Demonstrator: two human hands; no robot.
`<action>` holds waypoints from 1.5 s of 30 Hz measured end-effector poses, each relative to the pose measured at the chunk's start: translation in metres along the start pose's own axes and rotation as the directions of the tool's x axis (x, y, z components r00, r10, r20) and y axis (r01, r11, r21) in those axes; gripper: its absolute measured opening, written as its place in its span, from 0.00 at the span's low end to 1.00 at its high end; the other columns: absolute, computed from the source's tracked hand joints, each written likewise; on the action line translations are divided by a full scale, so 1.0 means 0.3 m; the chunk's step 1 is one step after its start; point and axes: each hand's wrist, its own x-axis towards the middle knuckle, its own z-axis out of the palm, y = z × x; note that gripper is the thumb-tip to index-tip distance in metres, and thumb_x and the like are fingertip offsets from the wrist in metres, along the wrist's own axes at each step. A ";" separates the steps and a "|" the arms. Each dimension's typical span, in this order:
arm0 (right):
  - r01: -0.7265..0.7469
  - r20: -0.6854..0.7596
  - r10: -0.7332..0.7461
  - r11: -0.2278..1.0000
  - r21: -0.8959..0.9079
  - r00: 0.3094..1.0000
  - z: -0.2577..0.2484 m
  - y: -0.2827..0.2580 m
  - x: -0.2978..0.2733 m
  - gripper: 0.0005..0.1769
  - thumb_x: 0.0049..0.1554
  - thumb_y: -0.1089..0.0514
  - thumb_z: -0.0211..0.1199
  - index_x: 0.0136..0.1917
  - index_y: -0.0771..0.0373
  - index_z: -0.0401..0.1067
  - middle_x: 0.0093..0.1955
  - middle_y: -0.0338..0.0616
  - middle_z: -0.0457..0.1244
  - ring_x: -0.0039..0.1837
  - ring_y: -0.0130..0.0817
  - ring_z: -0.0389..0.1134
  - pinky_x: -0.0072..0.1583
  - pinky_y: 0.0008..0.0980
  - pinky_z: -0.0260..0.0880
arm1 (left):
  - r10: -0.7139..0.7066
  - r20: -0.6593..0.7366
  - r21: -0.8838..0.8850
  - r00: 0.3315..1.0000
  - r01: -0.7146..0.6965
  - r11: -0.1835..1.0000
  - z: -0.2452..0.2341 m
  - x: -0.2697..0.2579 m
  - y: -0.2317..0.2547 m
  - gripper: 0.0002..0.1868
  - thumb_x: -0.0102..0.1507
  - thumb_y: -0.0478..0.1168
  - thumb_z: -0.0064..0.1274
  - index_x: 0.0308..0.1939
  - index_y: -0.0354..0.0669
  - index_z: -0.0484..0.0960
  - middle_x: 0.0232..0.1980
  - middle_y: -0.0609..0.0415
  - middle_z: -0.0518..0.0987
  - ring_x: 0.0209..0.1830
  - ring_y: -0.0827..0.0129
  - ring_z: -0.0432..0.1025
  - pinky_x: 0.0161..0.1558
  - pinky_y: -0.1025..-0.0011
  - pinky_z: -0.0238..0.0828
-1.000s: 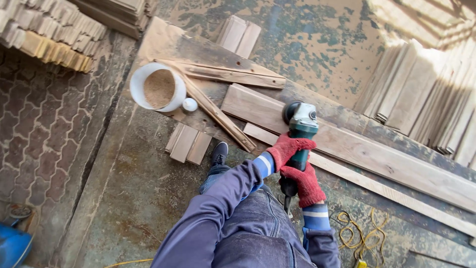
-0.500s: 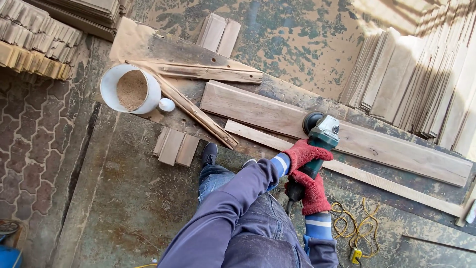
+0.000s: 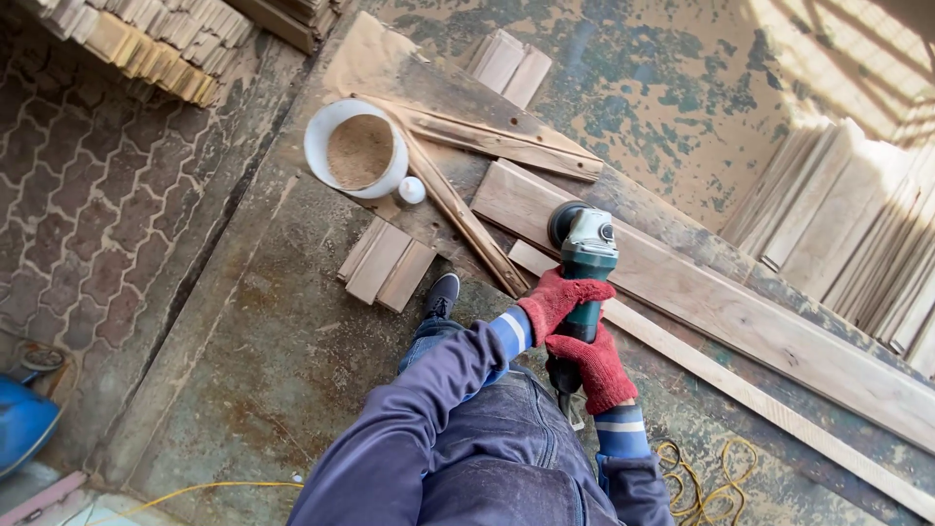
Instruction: Sanding a wooden board using a hand-held angle grinder equipped with a sanding disc.
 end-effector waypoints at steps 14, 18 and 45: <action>0.060 0.211 -0.015 0.975 -0.212 0.977 0.259 -0.117 0.011 0.29 0.27 0.57 0.85 0.43 0.64 0.80 0.36 0.52 0.67 0.42 0.44 0.70 0.49 0.40 0.71 | 0.277 -0.234 -0.091 0.932 -0.305 0.948 -0.012 -0.349 0.301 0.25 0.48 0.30 0.75 0.46 0.32 0.81 0.29 0.35 0.81 0.26 0.43 0.79 0.31 0.46 0.80; 0.033 0.162 0.003 0.975 -0.222 0.987 0.237 -0.091 0.029 0.30 0.28 0.56 0.85 0.44 0.65 0.79 0.36 0.53 0.66 0.42 0.45 0.70 0.48 0.41 0.72 | 0.289 -0.222 -0.029 0.931 -0.303 0.953 0.006 -0.306 0.277 0.28 0.47 0.30 0.75 0.47 0.32 0.78 0.28 0.36 0.81 0.25 0.45 0.80 0.30 0.47 0.81; 0.040 0.138 -0.008 0.971 -0.235 0.990 0.303 -0.192 -0.007 0.29 0.29 0.55 0.84 0.43 0.65 0.77 0.34 0.52 0.66 0.40 0.43 0.70 0.47 0.38 0.70 | 0.318 -0.318 0.076 0.893 -0.311 0.948 0.053 -0.331 0.358 0.35 0.41 0.32 0.77 0.49 0.29 0.78 0.30 0.40 0.80 0.27 0.50 0.80 0.31 0.55 0.85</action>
